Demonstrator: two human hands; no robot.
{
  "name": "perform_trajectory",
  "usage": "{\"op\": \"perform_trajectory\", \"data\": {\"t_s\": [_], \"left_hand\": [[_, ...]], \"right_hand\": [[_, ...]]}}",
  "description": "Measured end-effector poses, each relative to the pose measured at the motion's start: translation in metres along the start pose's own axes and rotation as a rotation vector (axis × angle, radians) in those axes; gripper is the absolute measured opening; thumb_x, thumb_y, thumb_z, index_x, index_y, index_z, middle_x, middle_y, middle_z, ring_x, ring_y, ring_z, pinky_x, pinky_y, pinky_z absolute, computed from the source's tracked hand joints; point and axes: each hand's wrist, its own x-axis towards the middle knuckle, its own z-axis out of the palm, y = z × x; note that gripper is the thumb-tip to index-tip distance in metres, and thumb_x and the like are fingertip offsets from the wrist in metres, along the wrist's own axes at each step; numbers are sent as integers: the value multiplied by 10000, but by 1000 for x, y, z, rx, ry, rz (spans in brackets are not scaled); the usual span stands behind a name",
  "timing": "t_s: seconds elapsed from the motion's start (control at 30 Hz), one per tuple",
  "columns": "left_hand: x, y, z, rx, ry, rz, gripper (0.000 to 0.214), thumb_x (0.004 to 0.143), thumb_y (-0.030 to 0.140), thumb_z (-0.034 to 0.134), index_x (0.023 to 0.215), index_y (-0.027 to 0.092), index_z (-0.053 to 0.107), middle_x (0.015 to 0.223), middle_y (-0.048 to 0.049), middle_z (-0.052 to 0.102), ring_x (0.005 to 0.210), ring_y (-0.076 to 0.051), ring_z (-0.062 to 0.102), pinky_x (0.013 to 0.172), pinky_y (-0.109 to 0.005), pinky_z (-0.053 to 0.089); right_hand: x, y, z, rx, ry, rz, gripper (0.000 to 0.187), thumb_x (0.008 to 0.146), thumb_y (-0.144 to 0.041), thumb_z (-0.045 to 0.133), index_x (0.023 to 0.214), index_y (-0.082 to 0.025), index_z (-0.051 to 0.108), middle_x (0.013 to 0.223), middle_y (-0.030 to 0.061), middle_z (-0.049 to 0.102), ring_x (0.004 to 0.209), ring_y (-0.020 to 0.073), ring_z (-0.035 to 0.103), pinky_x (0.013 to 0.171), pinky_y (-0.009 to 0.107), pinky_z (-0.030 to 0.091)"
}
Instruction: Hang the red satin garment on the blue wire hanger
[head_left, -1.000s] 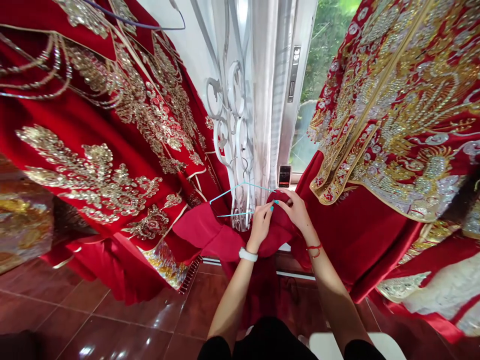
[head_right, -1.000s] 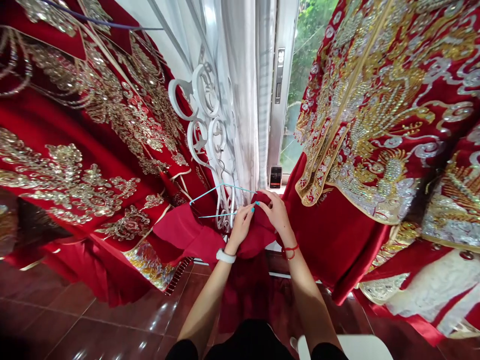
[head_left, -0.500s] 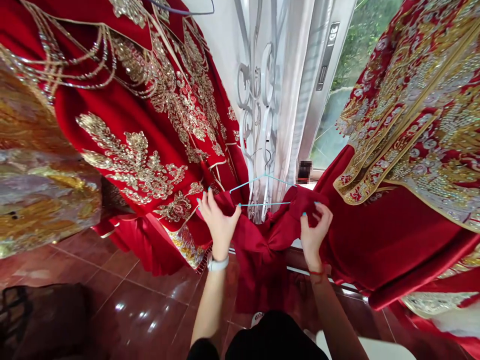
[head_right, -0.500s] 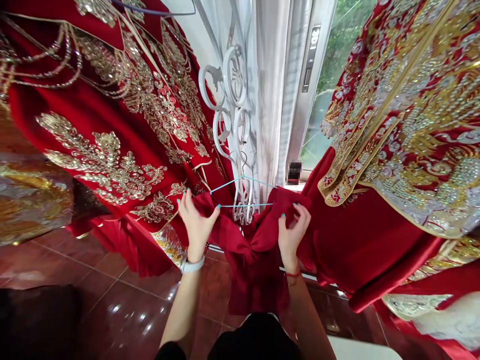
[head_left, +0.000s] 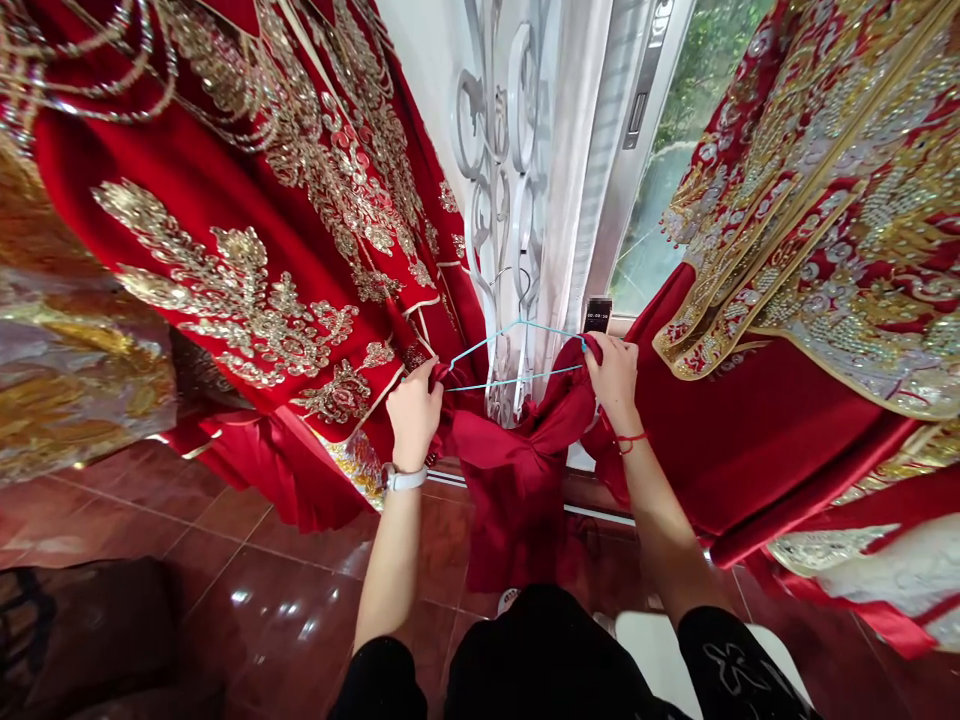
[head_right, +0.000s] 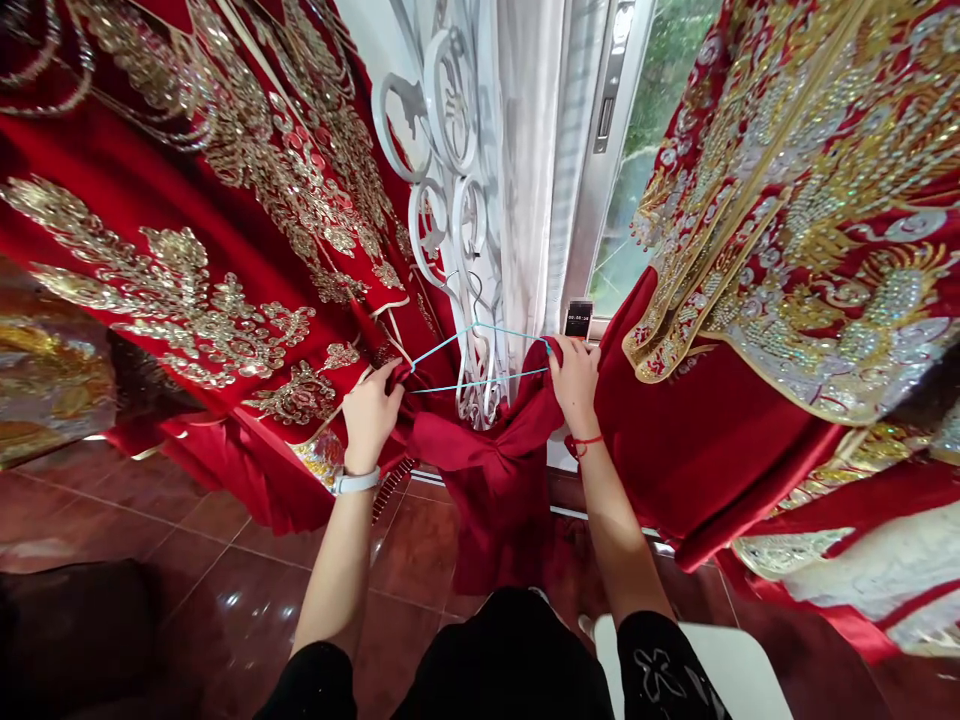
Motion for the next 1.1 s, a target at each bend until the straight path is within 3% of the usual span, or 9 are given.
{"op": "perform_trajectory", "data": {"t_s": [0.33, 0.63, 0.77, 0.93, 1.1], "left_hand": [[-1, 2, 12, -46, 95, -13, 441, 869, 288, 668, 1300, 198, 666, 1208, -124, 740, 1097, -309, 691, 900, -378, 530], [-4, 5, 14, -106, 109, -56, 450, 826, 321, 719, 1258, 201, 674, 1183, -114, 745, 1102, -305, 688, 933, -379, 524], [-2, 13, 21, -55, 138, -89, 390, 868, 232, 637, 1253, 175, 665, 1214, -146, 729, 1165, -318, 663, 958, -407, 526], [-2, 16, 11, 60, 37, -6, 432, 897, 155, 521, 1317, 155, 625, 1282, -176, 698, 1157, -329, 667, 937, -417, 533], [7, -2, -5, 85, -51, 29, 431, 933, 197, 450, 1325, 161, 625, 1050, -171, 756, 979, -328, 719, 871, -415, 533]], "right_hand": [[13, 12, -25, -74, -224, -114, 408, 877, -129, 473, 1200, -200, 710, 1090, 113, 743, 984, 299, 617, 935, 433, 435], [0, -13, -19, -163, -120, 75, 307, 890, -208, 536, 1151, -182, 695, 1115, 135, 713, 1041, 319, 545, 872, 413, 454], [1, -23, -17, -250, -122, 121, 311, 908, -156, 489, 1146, -166, 690, 1102, 158, 706, 1041, 317, 572, 851, 395, 454], [10, -23, -24, -315, -200, 103, 317, 908, -149, 488, 1132, -187, 710, 997, 152, 716, 896, 288, 647, 784, 369, 459], [27, -1, -28, -261, -154, 34, 302, 848, -150, 559, 1061, -225, 759, 869, 126, 732, 853, 296, 670, 800, 393, 480]]}}
